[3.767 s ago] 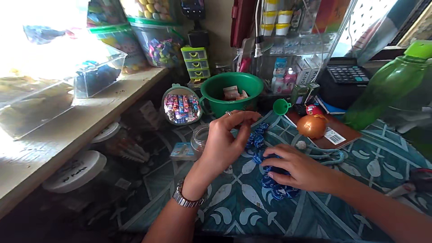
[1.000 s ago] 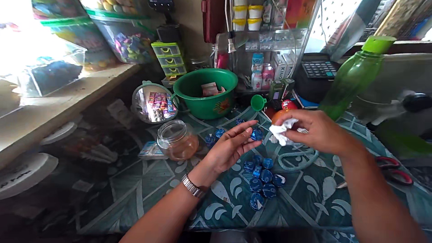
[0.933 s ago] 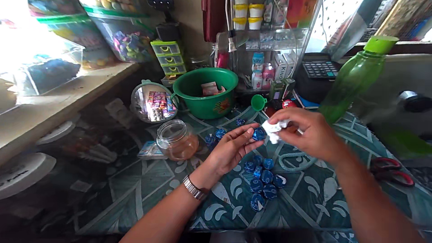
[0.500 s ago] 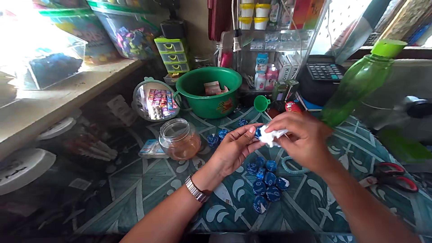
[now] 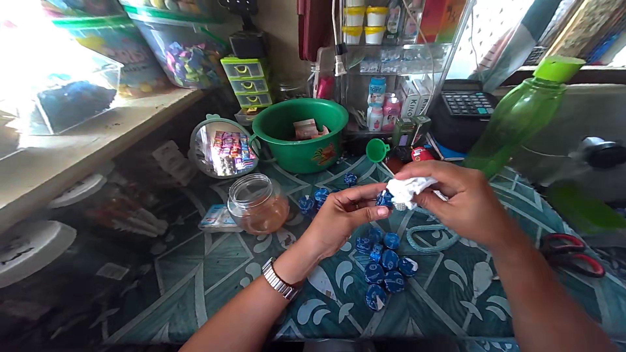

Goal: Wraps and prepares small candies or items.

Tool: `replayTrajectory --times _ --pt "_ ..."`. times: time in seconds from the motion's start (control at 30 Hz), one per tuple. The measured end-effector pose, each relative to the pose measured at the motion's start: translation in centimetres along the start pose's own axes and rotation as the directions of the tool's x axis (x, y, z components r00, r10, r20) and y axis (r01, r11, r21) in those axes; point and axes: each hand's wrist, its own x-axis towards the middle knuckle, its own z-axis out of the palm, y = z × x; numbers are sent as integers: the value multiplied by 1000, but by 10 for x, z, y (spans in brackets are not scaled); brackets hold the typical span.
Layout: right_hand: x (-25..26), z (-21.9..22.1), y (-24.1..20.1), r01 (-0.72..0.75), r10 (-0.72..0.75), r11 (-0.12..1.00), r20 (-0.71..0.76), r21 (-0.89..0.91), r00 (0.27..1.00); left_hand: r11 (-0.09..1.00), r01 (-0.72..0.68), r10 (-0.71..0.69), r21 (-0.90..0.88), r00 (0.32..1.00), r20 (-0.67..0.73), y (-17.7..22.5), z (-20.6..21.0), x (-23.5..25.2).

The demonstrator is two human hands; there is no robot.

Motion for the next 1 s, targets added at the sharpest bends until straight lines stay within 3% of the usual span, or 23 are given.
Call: replayTrajectory --times 0.1,0.2,0.3,0.37,0.43,0.53,0.63,0.73,0.83,1.0 --pt "0 15 0 139 -139 988 8 -65 990 995 -3 5 98 1000 -23 0 0 0" --pt "2 12 4 122 -135 971 -52 -206 989 996 3 -3 91 1000 4 1 -1 0" --pt "2 3 5 64 -74 991 -83 -116 994 997 3 -4 77 1000 2 2 -1 1" --pt "2 9 0 100 -100 995 -34 -22 994 996 0 0 90 1000 -3 2 -2 1" --pt "2 18 2 135 -135 988 -6 -78 991 995 -7 6 103 1000 15 1 -3 1" --pt "3 12 11 52 -75 975 -101 -218 992 991 -25 16 130 998 69 0 -5 2" --pt "4 2 10 -54 32 992 -180 -117 983 985 -51 44 165 998 46 1 -4 1" --pt "4 4 5 -5 0 999 -152 -34 988 999 44 -45 -12 998 -43 6 0 0" --pt "3 9 4 60 -66 995 -86 -76 994 962 128 -160 -239 980 -119 10 3 1" --pt "1 25 5 94 -101 988 -48 -122 994 938 124 -177 -323 975 -138 8 4 1"
